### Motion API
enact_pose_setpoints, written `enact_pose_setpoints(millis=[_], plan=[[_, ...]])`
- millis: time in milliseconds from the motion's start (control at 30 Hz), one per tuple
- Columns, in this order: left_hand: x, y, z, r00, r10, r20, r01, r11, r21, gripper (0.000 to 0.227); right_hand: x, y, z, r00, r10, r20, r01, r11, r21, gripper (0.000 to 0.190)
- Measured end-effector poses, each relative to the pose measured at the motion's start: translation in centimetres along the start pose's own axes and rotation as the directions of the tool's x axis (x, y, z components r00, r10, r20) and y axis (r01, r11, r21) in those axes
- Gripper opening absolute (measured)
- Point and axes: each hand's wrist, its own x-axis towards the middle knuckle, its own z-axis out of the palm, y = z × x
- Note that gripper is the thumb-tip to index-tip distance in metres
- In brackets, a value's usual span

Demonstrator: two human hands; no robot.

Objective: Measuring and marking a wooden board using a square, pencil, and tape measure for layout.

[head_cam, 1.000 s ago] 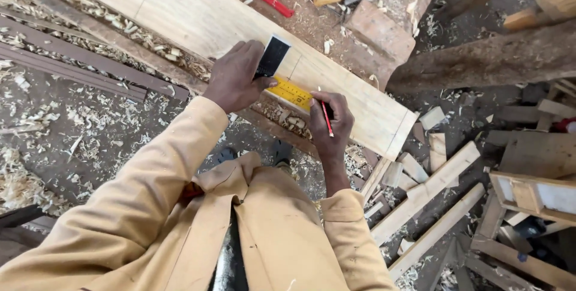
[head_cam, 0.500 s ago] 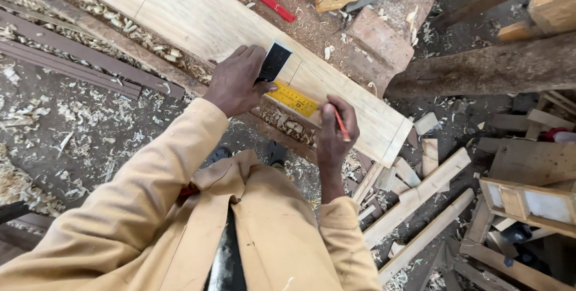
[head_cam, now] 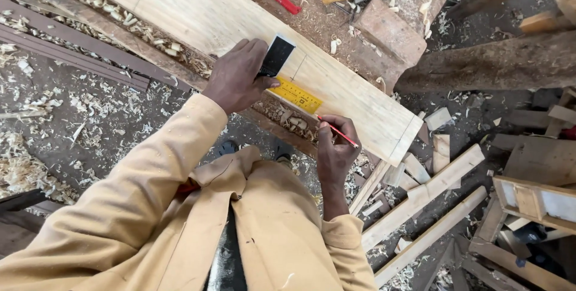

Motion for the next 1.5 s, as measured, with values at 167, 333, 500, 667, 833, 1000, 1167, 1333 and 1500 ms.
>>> enact_pose_setpoints(millis=[167,333,500,667,833,1000,1167,1333,1500], plan=[[0.1,-0.2,0.4,1.000,-0.006,-0.002,0.006,1.000,-0.001,0.045,0.1,0.3,-0.1,1.000,0.027,-0.015,-0.027,1.000,-0.007,0.008],[-0.1,-0.1,0.2,1.000,-0.007,-0.021,0.007,1.000,0.008,0.046,0.0,-0.2,0.0,1.000,0.018,-0.012,-0.018,1.000,-0.012,0.009],[-0.1,0.0,0.1,1.000,-0.005,-0.010,0.005,1.000,-0.006,0.044,-0.1,-0.5,0.2,1.000,0.015,-0.020,-0.015,1.000,-0.011,0.008],[-0.3,0.0,0.0,1.000,-0.007,-0.012,0.007,1.000,0.001,0.044,0.0,-0.4,0.2,1.000,0.018,-0.015,-0.018,1.000,-0.003,0.007],[-0.4,0.1,0.2,1.000,-0.011,-0.017,0.010,1.000,-0.008,0.043,-0.5,-0.7,0.6,0.998,0.038,-0.050,-0.038,0.999,-0.004,0.008],[0.2,-0.1,0.6,0.991,-0.118,0.060,0.119,0.993,-0.012,0.043,0.2,-0.9,1.2,0.992,0.040,-0.119,-0.034,0.998,0.053,0.008],[-4.0,0.8,-2.4,0.970,-0.240,0.040,0.237,0.897,-0.373,0.040,-0.3,0.3,1.8,0.953,0.129,-0.273,-0.063,0.970,0.237,0.008],[-9.9,-2.7,-7.7,0.945,-0.325,-0.026,0.255,0.785,-0.565,0.029,0.2,2.1,2.4,0.902,0.173,-0.397,-0.052,0.954,0.297,0.006],[-13.4,-6.9,-12.0,0.732,-0.657,0.179,0.579,0.463,-0.671,0.030,0.6,0.3,4.9,0.767,0.283,-0.576,-0.143,0.950,0.276,0.006]])
